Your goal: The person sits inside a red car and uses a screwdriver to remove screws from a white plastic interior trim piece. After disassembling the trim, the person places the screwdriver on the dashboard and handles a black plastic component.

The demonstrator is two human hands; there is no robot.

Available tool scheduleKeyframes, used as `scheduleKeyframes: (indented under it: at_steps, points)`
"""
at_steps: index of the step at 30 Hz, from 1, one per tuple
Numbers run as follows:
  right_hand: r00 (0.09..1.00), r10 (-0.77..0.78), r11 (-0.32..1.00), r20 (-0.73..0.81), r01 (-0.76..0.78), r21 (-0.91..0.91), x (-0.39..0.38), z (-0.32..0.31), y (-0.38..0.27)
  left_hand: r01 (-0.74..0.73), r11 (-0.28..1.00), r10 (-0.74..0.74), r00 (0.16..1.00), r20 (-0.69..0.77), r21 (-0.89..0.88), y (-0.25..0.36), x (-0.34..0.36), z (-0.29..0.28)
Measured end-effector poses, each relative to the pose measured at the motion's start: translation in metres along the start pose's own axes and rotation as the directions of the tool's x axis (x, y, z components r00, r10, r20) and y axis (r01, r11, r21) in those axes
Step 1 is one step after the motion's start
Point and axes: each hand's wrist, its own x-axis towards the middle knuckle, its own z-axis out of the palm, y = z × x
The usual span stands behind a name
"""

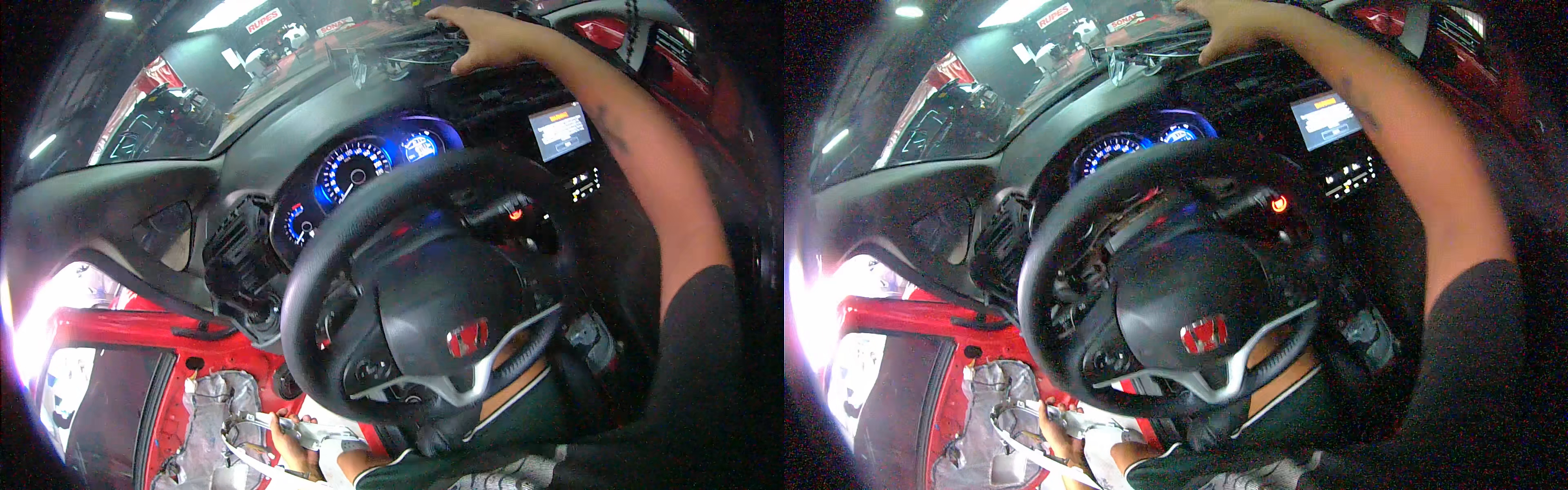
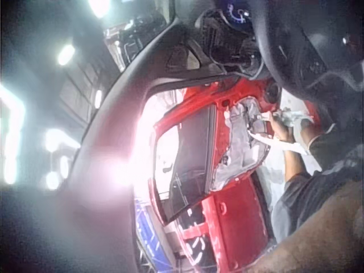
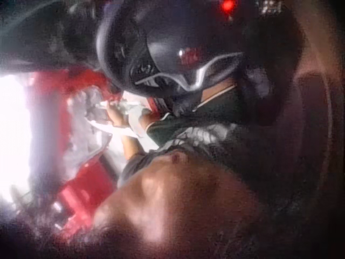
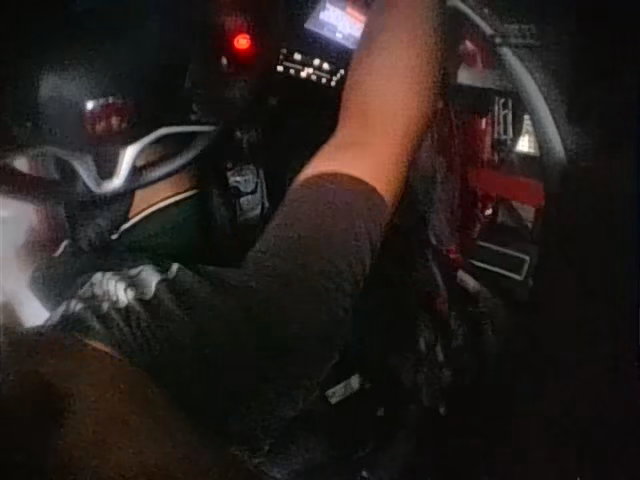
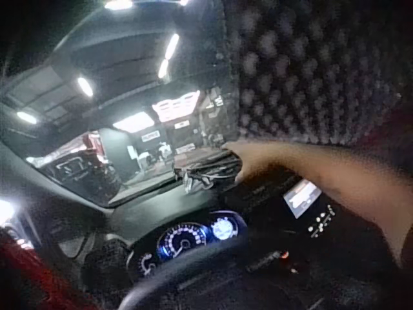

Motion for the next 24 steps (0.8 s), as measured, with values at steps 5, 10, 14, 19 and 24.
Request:
scheduleKeyframes:
  at_steps: [5, 10, 14, 19, 24]
  points:
    - [0.839, 0.302, 0.945, 0.453, -0.327, -0.025, 0.078, 0.055, 0.026, -0.039, 0.999, 0.037, 0.998, -0.047, -0.031, 0.014, 0.018, 0.02]
    - [0.781, 0.262, 0.949, 0.566, -0.315, -0.005, 0.091, 0.071, 0.033, -0.021, 1.0, 0.02, 0.998, -0.06, -0.018, 0.004, 0.026, 0.019]
    - [0.891, 0.157, 0.987, 0.425, -0.126, -0.099, 0.086, 0.087, 0.027, -0.02, 1.0, 0.021, 0.999, -0.044, 0.01, -0.007, 0.032, 0.006]
    - [0.926, 0.15, 0.983, 0.347, -0.1, -0.156, 0.084, 0.085, 0.037, -0.035, 0.999, 0.036, 0.998, -0.05, 0.031, -0.016, 0.036, 0.011]
    - [0.96, 0.113, 0.99, 0.256, -0.085, -0.115, 0.076, 0.08, 0.022, -0.017, 0.999, 0.015, 0.999, -0.049, -0.029, -0.01, 0.026, 0.011]
